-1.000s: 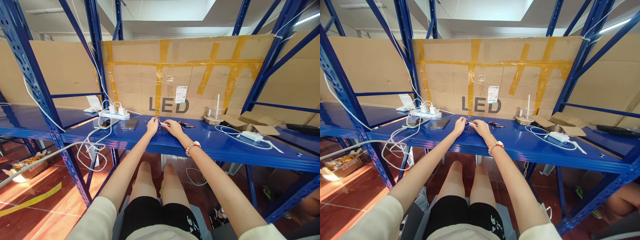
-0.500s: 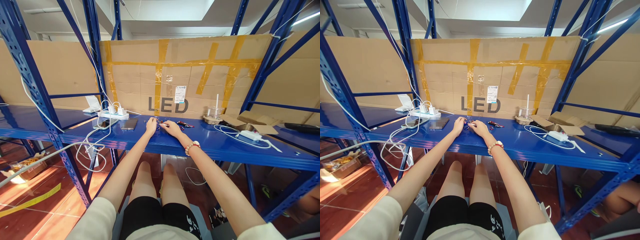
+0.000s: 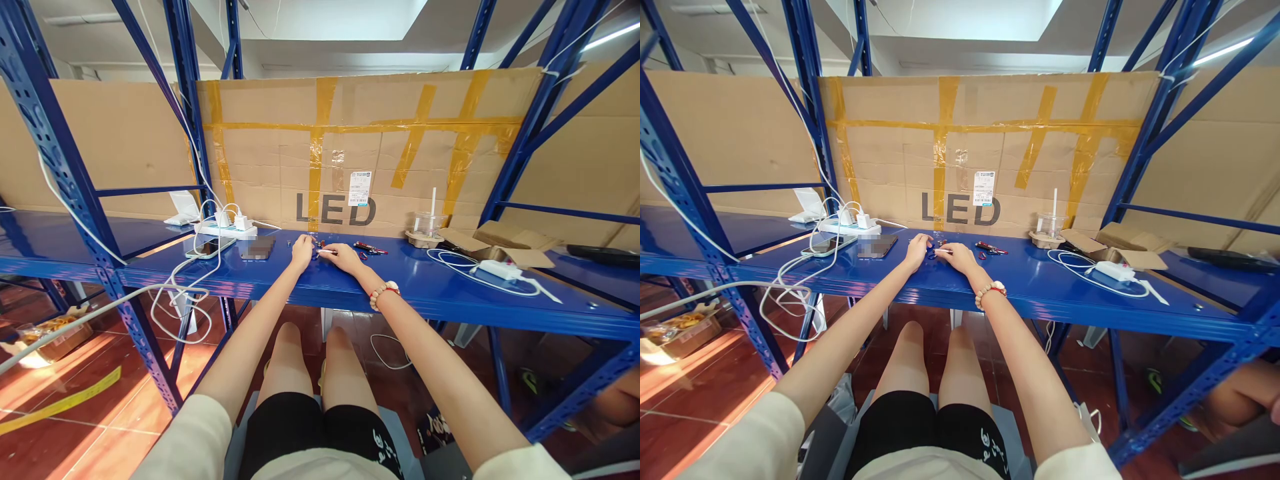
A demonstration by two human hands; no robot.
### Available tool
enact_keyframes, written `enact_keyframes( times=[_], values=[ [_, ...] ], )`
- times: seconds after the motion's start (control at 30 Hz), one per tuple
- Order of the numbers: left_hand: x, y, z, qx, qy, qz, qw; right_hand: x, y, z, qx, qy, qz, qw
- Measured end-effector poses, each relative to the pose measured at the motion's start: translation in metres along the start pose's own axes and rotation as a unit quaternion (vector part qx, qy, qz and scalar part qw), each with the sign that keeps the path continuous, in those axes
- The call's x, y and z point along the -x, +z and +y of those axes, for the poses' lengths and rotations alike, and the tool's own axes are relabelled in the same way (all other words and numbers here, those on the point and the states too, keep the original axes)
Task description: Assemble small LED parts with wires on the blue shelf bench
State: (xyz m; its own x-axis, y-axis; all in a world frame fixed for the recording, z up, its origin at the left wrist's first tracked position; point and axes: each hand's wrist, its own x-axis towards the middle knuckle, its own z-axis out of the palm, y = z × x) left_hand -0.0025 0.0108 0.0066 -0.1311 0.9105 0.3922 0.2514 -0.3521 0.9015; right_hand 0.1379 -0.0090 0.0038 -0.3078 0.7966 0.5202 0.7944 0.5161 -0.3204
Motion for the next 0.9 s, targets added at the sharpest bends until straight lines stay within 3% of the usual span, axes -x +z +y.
enact_keyframes(
  times=[0.3,0.63,0.9],
  values=[
    [-0.009,0.003,-0.006,0.078,-0.034,-0.018,0.996,-0.002,0.001,0.003,-0.009,-0.002,0.017,1.000],
    [-0.011,0.004,-0.009,0.045,-0.023,-0.013,0.999,0.001,0.000,-0.001,0.019,0.022,0.016,0.999],
    [-0.012,0.005,-0.010,0.042,-0.024,-0.012,0.999,0.000,0.002,0.002,0.023,0.000,0.020,1.000]
  ],
)
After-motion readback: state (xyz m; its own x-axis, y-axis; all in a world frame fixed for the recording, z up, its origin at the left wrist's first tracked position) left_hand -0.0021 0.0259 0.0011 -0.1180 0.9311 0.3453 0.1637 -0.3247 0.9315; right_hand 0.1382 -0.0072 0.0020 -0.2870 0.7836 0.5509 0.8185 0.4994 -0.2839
